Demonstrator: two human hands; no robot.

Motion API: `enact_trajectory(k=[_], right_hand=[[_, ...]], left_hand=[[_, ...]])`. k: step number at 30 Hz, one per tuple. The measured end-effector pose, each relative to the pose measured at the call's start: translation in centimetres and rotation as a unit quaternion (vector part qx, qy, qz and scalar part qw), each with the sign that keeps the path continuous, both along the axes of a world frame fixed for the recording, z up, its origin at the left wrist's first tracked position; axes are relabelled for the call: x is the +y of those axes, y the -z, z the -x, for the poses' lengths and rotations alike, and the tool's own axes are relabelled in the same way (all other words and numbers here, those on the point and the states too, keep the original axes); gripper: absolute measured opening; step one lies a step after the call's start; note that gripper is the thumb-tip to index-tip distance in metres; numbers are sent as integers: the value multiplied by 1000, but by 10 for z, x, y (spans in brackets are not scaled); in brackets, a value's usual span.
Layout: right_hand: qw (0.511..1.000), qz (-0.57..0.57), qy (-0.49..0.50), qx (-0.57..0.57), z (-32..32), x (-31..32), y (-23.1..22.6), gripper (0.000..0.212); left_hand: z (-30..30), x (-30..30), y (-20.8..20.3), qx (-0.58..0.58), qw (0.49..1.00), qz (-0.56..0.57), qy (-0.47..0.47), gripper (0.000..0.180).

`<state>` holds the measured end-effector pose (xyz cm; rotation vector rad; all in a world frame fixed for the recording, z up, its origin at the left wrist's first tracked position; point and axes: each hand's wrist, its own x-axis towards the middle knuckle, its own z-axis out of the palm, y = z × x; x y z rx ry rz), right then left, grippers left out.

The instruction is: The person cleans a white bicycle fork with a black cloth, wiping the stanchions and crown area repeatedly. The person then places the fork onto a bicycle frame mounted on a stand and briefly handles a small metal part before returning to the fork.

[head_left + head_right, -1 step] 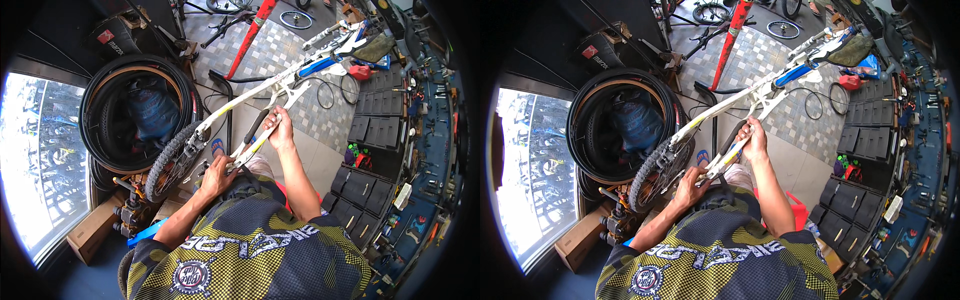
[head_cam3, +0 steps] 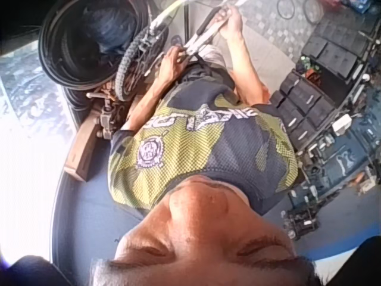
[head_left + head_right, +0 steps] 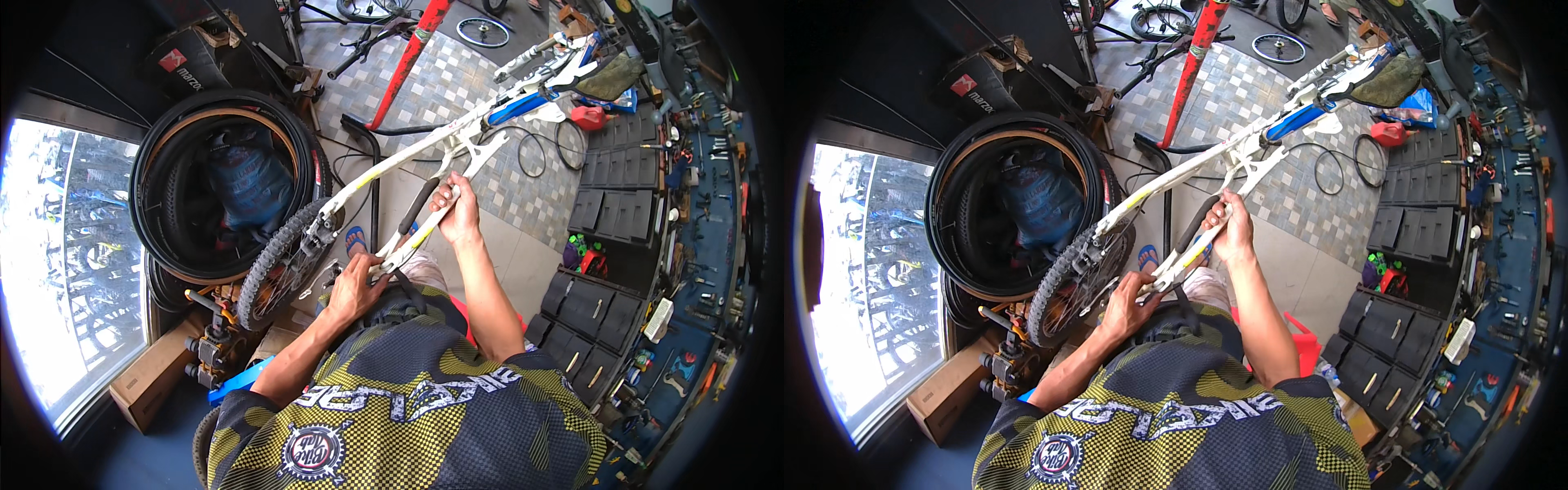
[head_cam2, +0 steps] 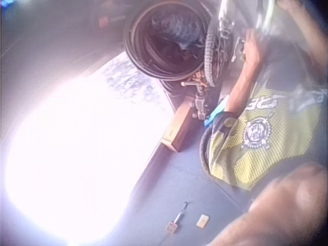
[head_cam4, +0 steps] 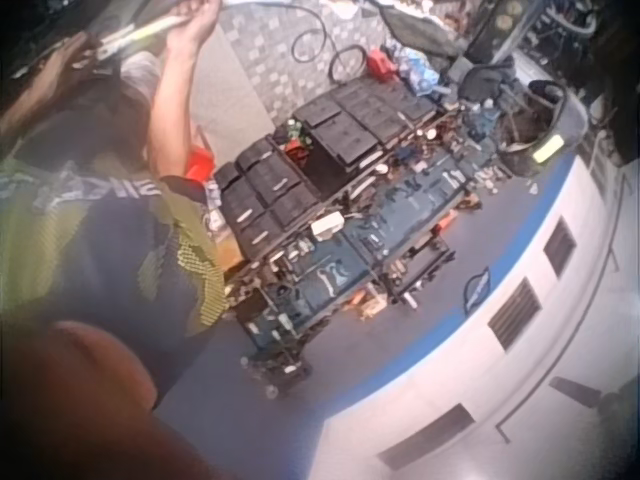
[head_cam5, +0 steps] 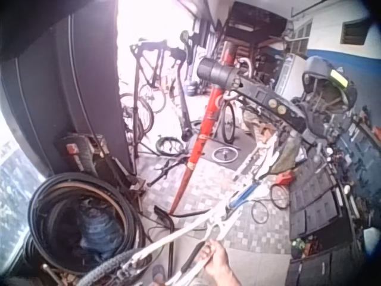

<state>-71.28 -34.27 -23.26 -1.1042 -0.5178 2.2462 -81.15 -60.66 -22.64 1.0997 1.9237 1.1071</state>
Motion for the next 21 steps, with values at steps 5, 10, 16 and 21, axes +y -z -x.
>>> enact_trajectory(k=[5, 10, 16, 21], right_hand=[[1000, 4, 2, 3, -1, 1, -3, 23], [1000, -7, 4, 11, -3, -3, -7, 24], [1000, -28, 10, 7, -3, -7, -12, 26], [999, -44, 15, 14, -6, -10, -15, 25]], left_hand=[[0, 2, 3, 20, 1000, 7, -7, 38], [3, 1, 8, 31, 999, 17, 19, 36], [4, 2, 12, 30, 999, -3, 19, 34], [3, 1, 13, 15, 1000, -18, 13, 32]])
